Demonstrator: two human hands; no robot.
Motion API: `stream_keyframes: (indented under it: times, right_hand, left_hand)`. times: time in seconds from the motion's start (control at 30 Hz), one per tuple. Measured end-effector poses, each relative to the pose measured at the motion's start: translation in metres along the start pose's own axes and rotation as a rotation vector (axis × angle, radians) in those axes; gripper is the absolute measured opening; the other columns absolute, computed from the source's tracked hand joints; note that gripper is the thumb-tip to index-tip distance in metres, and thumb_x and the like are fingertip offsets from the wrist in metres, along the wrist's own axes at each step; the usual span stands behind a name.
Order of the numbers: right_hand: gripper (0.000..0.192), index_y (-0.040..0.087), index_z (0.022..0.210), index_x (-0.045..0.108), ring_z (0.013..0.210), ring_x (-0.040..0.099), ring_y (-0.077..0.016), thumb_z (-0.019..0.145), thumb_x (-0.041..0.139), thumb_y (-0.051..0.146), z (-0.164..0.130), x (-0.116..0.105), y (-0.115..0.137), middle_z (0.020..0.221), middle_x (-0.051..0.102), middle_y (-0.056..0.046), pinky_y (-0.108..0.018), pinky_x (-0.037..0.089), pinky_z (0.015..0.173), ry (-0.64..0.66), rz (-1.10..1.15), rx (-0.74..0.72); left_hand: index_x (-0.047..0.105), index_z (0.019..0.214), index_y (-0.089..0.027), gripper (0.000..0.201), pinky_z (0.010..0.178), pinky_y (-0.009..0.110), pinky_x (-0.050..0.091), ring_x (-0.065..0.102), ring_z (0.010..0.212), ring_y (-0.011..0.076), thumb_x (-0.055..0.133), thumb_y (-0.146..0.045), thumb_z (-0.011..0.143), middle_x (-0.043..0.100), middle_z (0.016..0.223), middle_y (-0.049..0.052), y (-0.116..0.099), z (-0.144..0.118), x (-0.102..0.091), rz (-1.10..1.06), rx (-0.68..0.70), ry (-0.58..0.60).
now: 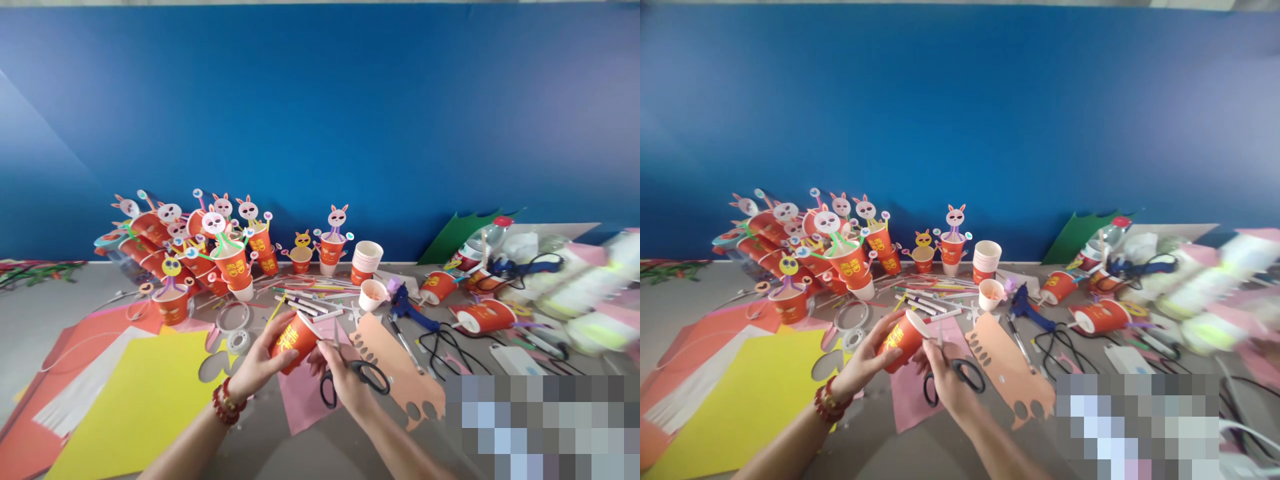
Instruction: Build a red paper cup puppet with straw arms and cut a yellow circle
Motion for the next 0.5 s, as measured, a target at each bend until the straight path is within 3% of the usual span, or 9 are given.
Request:
stream_keyframes:
  times: [0.1,0.2,0.3,0.37,0.5]
  right_hand:
    - [0.052,0.017,0.062,0.065,0.048,0.06,-0.0151,0.092,0.045,0.055,0.003,0.003,-0.013,0.052,0.064,-0.003,-0.025,0.047,0.05,-0.046,0.211,0.112]
    - [0.052,0.017,0.06,0.064,0.047,0.059,-0.0149,0.091,0.045,0.054,0.004,0.002,-0.016,0.049,0.062,-0.002,-0.025,0.046,0.05,-0.073,0.247,0.137]
    - [0.05,0.018,0.065,0.067,0.053,0.062,-0.0153,0.095,0.042,0.049,0.002,-0.001,-0.006,0.056,0.066,-0.003,-0.026,0.048,0.056,-0.032,0.111,0.074]
    - [0.047,0.019,0.07,0.068,0.06,0.065,-0.0162,0.098,0.041,0.046,-0.001,-0.003,0.004,0.064,0.07,-0.003,-0.027,0.049,0.061,0.004,-0.055,0.014]
    - [0.048,0.02,0.068,0.066,0.066,0.066,-0.0188,0.1,0.038,0.042,-0.005,-0.005,0.022,0.068,0.071,-0.005,-0.029,0.047,0.067,0.017,-0.363,-0.116]
  left_hand:
    - [0.037,0.144,-0.03,0.066,0.106,0.046,0.043,0.052,0.129,0.0337,0.068,-0.03,0.087,0.05,0.146,0.013,0.004,0.001,0.009,-0.065,0.073,0.009]
    - [0.033,0.145,-0.033,0.07,0.109,0.047,0.04,0.045,0.135,0.0342,0.07,-0.028,0.086,0.044,0.15,0.012,0.009,0.001,0.014,-0.122,0.128,-0.002]
    - [0.026,0.148,-0.035,0.077,0.108,0.047,0.041,0.044,0.135,0.0333,0.07,-0.026,0.086,0.039,0.153,0.011,0.014,0.001,0.015,-0.115,0.139,0.003]
    - [0.025,0.148,-0.034,0.075,0.104,0.047,0.045,0.051,0.129,0.0321,0.068,-0.027,0.088,0.044,0.148,0.013,0.015,0.001,0.016,-0.088,0.12,0.026]
    - [0.039,0.139,-0.028,0.054,0.103,0.047,0.046,0.052,0.126,0.0324,0.064,-0.028,0.09,0.044,0.145,0.014,0.009,0.001,0.011,0.019,0.165,-0.047]
Point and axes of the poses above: each hand's wrist, its own z-axis towards the middle knuckle, its own x-axis out of the palm, y = z × x, the point moved 7 cm from there along z, towards the middle knuckle
